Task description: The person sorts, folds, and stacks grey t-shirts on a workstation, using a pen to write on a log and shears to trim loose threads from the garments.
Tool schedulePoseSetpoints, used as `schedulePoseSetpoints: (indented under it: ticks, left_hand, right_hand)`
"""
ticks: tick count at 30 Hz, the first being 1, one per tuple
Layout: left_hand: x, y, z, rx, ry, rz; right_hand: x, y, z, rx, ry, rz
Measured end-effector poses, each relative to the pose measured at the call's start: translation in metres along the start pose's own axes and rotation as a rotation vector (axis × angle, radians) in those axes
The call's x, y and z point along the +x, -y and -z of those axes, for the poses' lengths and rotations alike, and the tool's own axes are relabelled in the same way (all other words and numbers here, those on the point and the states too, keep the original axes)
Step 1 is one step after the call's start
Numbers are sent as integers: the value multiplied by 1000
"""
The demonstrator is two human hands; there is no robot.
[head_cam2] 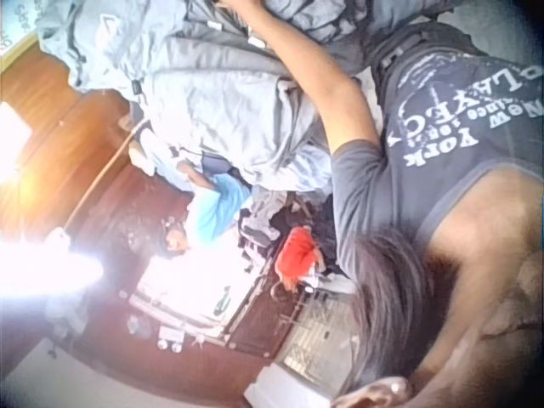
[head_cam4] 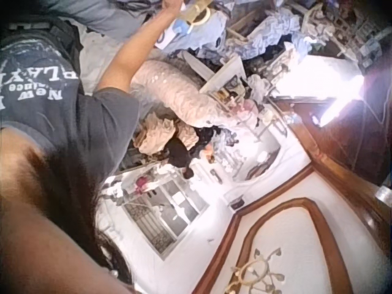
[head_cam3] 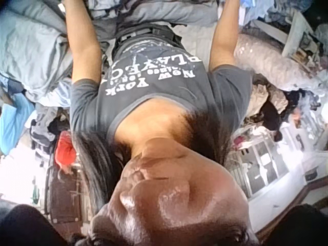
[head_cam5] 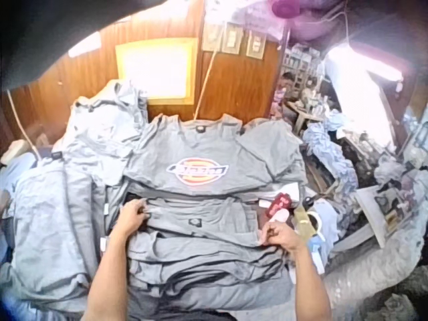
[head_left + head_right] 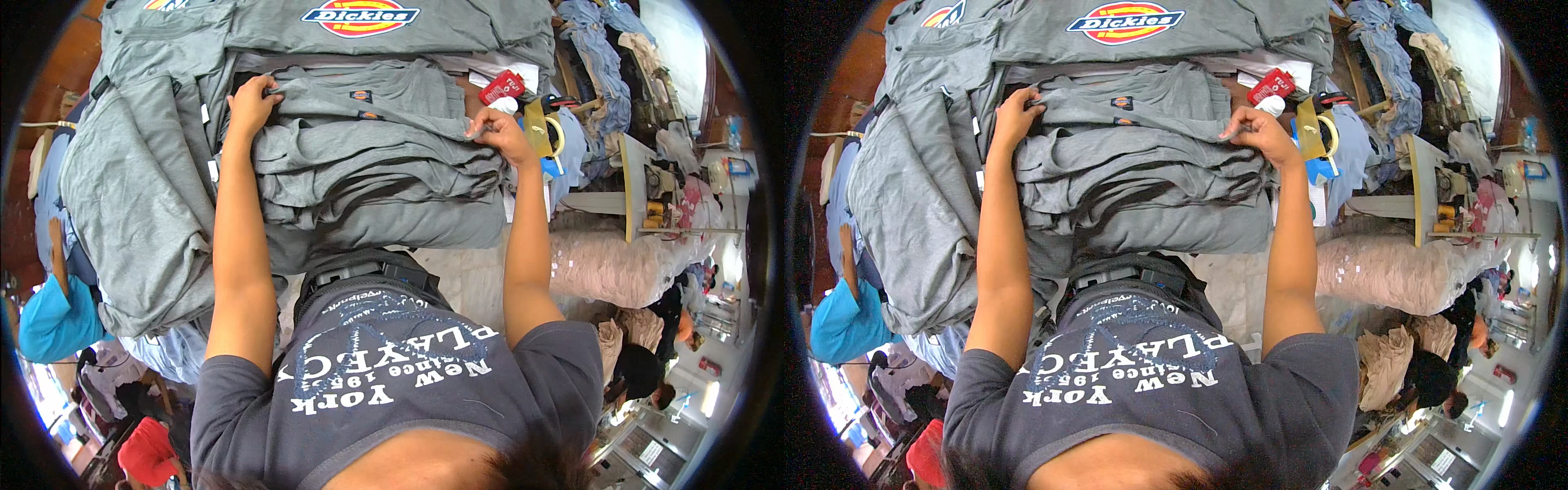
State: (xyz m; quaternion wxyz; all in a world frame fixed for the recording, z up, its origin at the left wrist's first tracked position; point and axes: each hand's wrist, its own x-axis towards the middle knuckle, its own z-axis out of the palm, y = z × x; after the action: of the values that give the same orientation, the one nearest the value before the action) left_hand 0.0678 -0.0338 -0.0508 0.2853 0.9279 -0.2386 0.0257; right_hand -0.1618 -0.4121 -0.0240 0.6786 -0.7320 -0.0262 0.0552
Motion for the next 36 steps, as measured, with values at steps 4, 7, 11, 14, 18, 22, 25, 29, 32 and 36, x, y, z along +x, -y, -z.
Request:
schedulePoseSetpoints:
  ticks: [4,7,11,14,18,22,25,29,32,36]
  left_hand:
    - [-45,-49,51,-292,71,-130]
    - [-87,-43,63,-259,348,-80]
    - [-69,-75,69,-128,419,110]
    - [-27,-74,50,-101,357,422]
    - [-2,-39,6,370,15,276]
    - [1,-32,-8,394,80,296]
    - [-7,-15,-3,294,103,146]
    - [-22,-14,3,40,91,-104]
    - [-47,-40,26,-134,98,-161]
    - [-99,-65,40,-175,10,-92]
  right_hand:
    - [32,13,7,35,76,-225]
    - [68,4,21,-207,2,-324]
    - [111,-47,39,-948,-195,72]
    - [131,-51,39,-1017,-96,114]
    - [128,-38,27,-716,-121,-66]
    - [96,-6,12,-555,-163,98]
    - [51,28,5,-177,60,-21]
    - [20,16,11,-164,370,-98]
    - [28,29,8,-21,382,-206]
    - [76,16,6,-255,147,-342]
